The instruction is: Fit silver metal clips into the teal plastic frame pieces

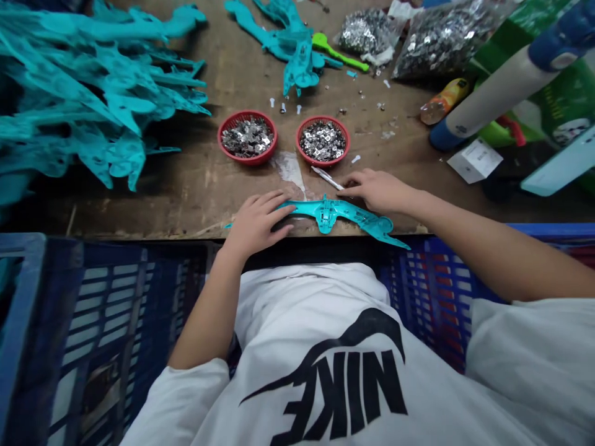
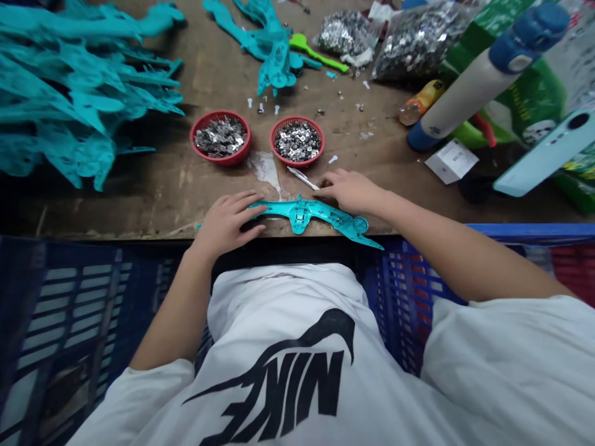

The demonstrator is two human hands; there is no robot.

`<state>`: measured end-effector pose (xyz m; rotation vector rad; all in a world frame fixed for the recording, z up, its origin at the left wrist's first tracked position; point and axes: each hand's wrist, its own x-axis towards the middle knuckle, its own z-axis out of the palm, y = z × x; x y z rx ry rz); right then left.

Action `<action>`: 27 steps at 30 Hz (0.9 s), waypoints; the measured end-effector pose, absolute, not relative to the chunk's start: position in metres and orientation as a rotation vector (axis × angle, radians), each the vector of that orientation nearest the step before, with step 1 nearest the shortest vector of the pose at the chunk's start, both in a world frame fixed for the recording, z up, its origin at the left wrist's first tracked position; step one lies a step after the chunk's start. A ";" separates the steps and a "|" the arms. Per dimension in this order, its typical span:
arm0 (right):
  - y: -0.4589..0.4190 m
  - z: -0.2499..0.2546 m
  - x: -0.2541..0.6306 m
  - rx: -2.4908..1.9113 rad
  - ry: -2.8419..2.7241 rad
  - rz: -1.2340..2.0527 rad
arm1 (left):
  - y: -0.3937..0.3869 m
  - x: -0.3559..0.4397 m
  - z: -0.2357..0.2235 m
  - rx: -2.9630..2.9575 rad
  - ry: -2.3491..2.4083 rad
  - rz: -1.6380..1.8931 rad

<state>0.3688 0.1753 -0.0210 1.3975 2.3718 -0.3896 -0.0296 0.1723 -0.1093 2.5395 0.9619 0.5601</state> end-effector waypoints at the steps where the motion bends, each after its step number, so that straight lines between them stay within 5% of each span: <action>1: 0.176 -0.022 0.370 1.369 2.359 -0.382 | 0.173 -0.028 -0.112 2.549 0.968 0.514; 12: 0.191 -0.003 0.391 1.632 2.106 -0.529 | 0.186 -0.075 -0.134 2.568 1.275 0.670; 15: 0.194 0.003 0.412 1.817 2.187 -1.018 | 0.183 -0.070 -0.134 2.571 1.292 0.695; 20: 0.191 0.010 0.445 1.677 2.050 -2.307 | 0.181 -0.065 -0.132 2.605 1.328 0.663; 27: 0.188 0.012 0.452 1.543 1.910 -2.759 | 0.182 -0.073 -0.131 2.616 1.312 0.692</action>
